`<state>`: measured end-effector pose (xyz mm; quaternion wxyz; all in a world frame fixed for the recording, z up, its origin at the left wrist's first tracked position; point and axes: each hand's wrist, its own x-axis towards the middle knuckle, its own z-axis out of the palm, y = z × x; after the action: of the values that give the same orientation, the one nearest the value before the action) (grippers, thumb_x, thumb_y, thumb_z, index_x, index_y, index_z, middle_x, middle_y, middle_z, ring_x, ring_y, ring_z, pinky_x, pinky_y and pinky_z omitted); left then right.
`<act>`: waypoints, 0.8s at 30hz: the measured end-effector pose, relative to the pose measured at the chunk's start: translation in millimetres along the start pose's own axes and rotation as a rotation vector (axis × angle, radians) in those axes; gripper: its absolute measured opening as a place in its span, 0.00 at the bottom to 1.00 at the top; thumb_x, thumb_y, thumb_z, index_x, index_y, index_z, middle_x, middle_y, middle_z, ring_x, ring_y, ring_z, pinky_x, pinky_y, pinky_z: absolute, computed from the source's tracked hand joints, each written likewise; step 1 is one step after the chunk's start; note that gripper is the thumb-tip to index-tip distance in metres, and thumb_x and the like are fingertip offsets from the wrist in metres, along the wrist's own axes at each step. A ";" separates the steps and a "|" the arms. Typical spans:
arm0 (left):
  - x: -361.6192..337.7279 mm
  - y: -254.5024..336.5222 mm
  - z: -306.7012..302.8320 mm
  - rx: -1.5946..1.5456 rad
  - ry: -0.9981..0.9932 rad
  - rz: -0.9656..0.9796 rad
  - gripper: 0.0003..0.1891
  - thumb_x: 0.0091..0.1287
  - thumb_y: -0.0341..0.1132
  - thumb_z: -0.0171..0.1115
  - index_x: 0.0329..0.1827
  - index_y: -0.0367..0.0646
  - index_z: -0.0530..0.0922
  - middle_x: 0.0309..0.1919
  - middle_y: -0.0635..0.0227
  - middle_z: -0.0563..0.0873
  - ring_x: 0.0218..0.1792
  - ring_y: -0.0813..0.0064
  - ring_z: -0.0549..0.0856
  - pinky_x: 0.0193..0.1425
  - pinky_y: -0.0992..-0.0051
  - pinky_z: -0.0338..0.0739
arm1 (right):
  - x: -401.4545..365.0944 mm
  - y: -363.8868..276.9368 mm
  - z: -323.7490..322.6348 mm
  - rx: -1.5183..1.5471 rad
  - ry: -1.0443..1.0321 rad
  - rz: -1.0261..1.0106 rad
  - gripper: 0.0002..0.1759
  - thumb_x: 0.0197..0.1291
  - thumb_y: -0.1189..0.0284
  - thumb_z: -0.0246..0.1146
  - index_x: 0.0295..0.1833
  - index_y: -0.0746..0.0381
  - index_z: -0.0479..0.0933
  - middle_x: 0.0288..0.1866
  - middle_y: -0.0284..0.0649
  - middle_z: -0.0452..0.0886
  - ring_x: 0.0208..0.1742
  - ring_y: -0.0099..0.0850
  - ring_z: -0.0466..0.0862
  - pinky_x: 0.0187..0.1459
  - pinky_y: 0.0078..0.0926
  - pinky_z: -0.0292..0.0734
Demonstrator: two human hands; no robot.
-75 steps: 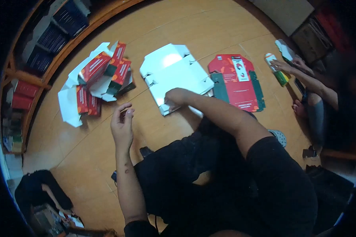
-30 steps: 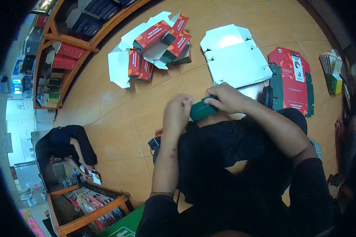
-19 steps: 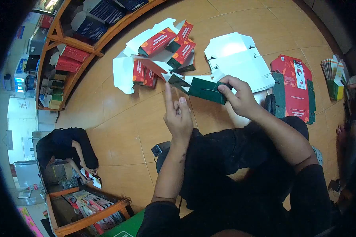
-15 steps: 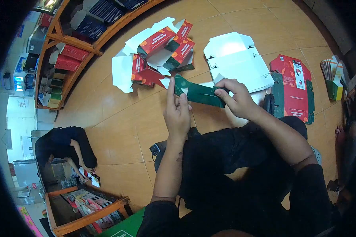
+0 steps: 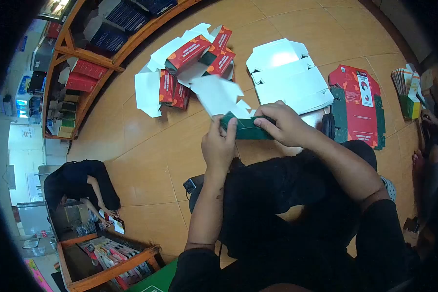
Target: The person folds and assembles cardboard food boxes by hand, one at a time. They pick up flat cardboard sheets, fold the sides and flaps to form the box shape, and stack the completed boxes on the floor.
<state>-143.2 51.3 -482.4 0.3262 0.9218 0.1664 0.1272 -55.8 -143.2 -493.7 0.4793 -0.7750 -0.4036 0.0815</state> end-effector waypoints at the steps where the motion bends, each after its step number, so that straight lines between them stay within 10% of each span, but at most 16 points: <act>1: 0.0 -0.3 -0.1 0.002 0.000 0.000 0.16 0.71 0.47 0.63 0.49 0.44 0.80 0.16 0.68 0.76 0.18 0.75 0.76 0.25 0.73 0.68 | 1.1 0.8 0.2 0.023 -0.019 0.013 0.12 0.69 0.64 0.58 0.42 0.62 0.77 0.35 0.44 0.79 0.42 0.43 0.78 0.49 0.38 0.68; 11: -8.2 0.2 6.7 0.104 -0.120 0.465 0.11 0.70 0.42 0.64 0.47 0.46 0.82 0.21 0.61 0.81 0.23 0.66 0.82 0.30 0.70 0.75 | -2.0 6.1 2.2 -0.075 -0.016 -0.172 0.08 0.68 0.68 0.58 0.43 0.61 0.77 0.36 0.42 0.78 0.43 0.40 0.77 0.52 0.36 0.64; 19: 19.1 -49.5 -29.1 -0.715 -0.162 -0.033 0.19 0.79 0.46 0.50 0.44 0.38 0.82 0.19 0.74 0.75 0.24 0.83 0.76 0.27 0.78 0.70 | 2.4 10.1 -74.4 -0.030 -0.458 0.162 0.17 0.59 0.60 0.70 0.42 0.64 0.82 0.30 0.41 0.84 0.31 0.33 0.83 0.37 0.32 0.76; 22: 20.4 -42.8 -47.1 -0.411 -0.121 -0.246 0.18 0.79 0.44 0.52 0.48 0.36 0.82 0.27 0.73 0.78 0.27 0.84 0.79 0.30 0.81 0.71 | 0.4 6.0 -69.7 0.051 -0.449 0.404 0.18 0.60 0.57 0.68 0.42 0.63 0.83 0.35 0.50 0.86 0.35 0.36 0.85 0.40 0.34 0.77; 24: 4.5 -25.3 -36.6 -0.469 -0.066 -0.037 0.17 0.77 0.43 0.55 0.51 0.36 0.81 0.31 0.70 0.79 0.29 0.84 0.80 0.32 0.81 0.73 | 1.4 -0.4 -54.1 0.029 -0.465 0.311 0.17 0.61 0.60 0.67 0.43 0.65 0.83 0.35 0.49 0.86 0.34 0.33 0.84 0.40 0.32 0.77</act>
<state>-157.4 92.0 -470.5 0.5391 0.8211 0.1385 0.1262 -27.3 -178.7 -464.4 0.3665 -0.7811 -0.3780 0.3356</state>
